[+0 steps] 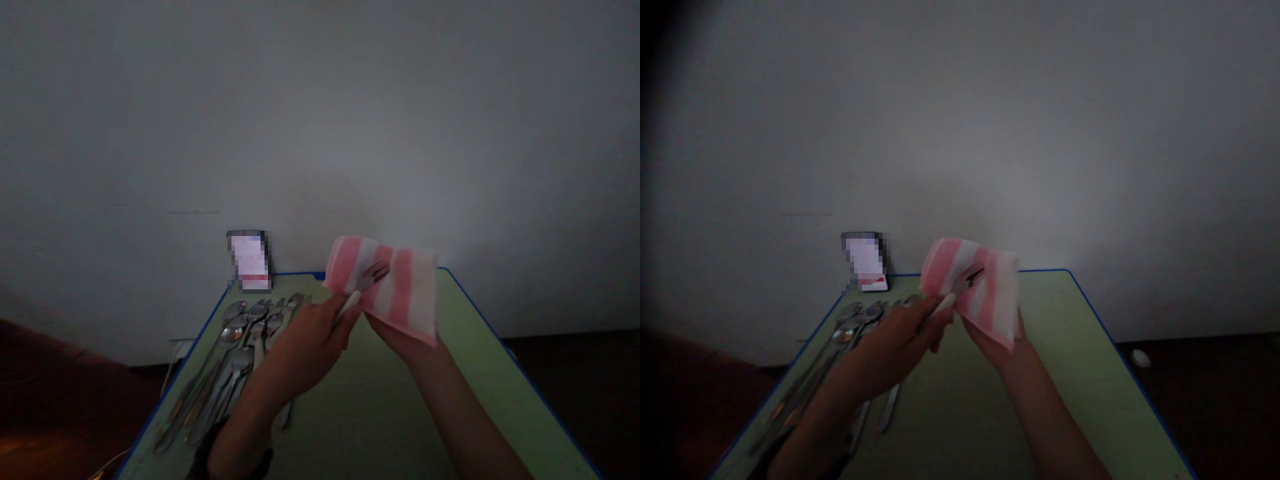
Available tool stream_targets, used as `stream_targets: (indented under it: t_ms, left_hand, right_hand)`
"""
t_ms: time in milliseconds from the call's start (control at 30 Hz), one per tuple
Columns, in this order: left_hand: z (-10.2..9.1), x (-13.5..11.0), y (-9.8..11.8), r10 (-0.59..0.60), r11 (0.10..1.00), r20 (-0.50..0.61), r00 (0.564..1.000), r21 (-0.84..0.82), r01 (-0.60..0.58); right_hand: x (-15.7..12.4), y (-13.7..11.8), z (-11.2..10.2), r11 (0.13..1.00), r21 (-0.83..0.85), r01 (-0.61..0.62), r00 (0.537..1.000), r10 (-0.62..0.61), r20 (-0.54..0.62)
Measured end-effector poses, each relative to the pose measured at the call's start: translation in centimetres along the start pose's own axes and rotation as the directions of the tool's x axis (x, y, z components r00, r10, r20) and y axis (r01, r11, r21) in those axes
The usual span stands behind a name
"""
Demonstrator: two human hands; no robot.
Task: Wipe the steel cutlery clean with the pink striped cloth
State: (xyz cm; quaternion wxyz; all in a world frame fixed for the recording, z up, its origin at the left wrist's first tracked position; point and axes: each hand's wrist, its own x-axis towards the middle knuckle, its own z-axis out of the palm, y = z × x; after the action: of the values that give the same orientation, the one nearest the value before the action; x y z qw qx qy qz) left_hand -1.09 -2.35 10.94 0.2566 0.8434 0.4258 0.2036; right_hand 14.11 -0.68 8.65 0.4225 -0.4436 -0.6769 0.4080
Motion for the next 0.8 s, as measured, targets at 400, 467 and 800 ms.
stream_targets:
  t_ms: [400,467,800]
  left_hand:
    - [-0.5,-0.8,1.2,0.065,0.997,0.124,0.99,-0.05,-0.06]
    - [-1.5,-1.2,0.8,0.094,0.996,0.149,0.984,-0.026,-0.091]
    - [-2.1,-2.2,0.6,0.126,0.965,0.121,0.985,0.215,-0.15]
  right_hand:
    - [-1.2,1.5,-2.0,0.989,0.146,-0.03,0.945,0.076,-0.32]
    - [-1.7,1.2,-3.2,0.996,0.071,-0.059,0.985,0.07,-0.16]
    - [-3.5,-2.7,-4.8,0.924,-0.382,-0.01,0.978,0.088,0.188]
